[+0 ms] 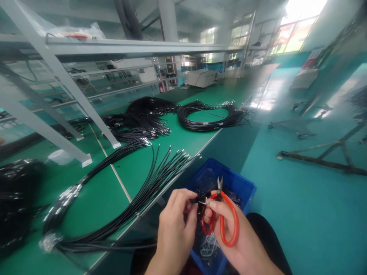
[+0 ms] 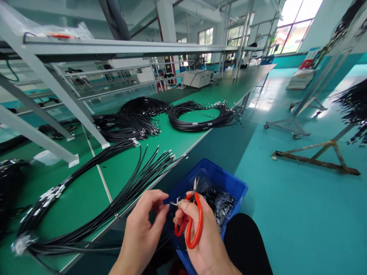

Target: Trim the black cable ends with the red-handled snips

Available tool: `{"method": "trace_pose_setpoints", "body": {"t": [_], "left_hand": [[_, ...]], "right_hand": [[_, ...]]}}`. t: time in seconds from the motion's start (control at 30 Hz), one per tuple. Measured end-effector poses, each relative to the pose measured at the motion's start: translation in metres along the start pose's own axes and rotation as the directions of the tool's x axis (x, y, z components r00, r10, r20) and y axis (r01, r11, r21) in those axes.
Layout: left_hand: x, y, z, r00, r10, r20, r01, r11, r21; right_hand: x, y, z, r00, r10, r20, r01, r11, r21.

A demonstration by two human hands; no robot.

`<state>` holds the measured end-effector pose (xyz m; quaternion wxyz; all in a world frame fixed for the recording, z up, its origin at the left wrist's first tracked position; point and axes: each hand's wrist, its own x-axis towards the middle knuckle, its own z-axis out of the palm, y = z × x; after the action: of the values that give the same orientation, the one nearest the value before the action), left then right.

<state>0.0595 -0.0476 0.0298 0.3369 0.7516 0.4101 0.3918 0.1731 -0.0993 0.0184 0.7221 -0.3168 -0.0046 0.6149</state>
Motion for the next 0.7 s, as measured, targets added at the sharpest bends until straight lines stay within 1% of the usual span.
{"method": "trace_pose_setpoints", "body": {"t": [0.07,0.1,0.17,0.2,0.27,0.33,0.4,0.47,0.57,0.63,0.7], "left_hand": [[-0.001,0.004,-0.002,0.993,0.117,0.014,-0.118,0.980,0.161],[-0.001,0.005,-0.002,0.989,0.145,0.014,-0.145,0.966,0.216],[-0.001,0.005,-0.003,0.989,0.144,-0.036,-0.129,0.954,0.270],[-0.001,0.004,-0.003,0.992,0.114,-0.057,-0.097,0.963,0.251],[-0.003,0.002,-0.003,0.999,0.011,-0.047,-0.004,0.990,0.143],[-0.006,0.001,-0.002,0.995,-0.085,0.057,0.085,0.996,0.003],[-0.008,0.000,0.001,0.977,-0.145,0.157,0.164,0.979,-0.117],[-0.008,-0.002,0.003,0.958,-0.191,0.216,0.240,0.944,-0.229],[-0.007,-0.007,0.002,0.919,-0.253,0.303,0.357,0.861,-0.363],[-0.006,-0.009,0.001,0.894,-0.263,0.362,0.407,0.815,-0.413],[-0.005,-0.009,0.001,0.880,-0.256,0.399,0.430,0.785,-0.445]], "right_hand": [[0.000,0.001,0.001,1.000,0.013,0.007,-0.013,1.000,-0.011],[0.000,0.001,0.002,1.000,0.011,0.011,-0.011,1.000,-0.018],[-0.001,0.000,0.005,1.000,-0.007,0.014,0.008,0.999,-0.033],[-0.001,0.000,0.006,1.000,-0.021,0.013,0.022,0.999,-0.039],[-0.002,-0.001,0.007,0.999,-0.031,0.024,0.032,0.998,-0.059],[-0.003,-0.001,0.006,0.998,-0.029,0.051,0.034,0.995,-0.096],[-0.003,0.000,0.006,0.997,-0.028,0.070,0.038,0.989,-0.142],[-0.002,0.000,0.006,0.996,-0.064,0.061,0.074,0.980,-0.186],[-0.001,-0.001,0.008,0.984,-0.180,0.006,0.176,0.951,-0.255],[-0.001,-0.003,0.012,0.971,-0.238,-0.031,0.219,0.931,-0.291],[-0.001,-0.003,0.017,0.967,-0.251,-0.040,0.227,0.922,-0.315]]}}
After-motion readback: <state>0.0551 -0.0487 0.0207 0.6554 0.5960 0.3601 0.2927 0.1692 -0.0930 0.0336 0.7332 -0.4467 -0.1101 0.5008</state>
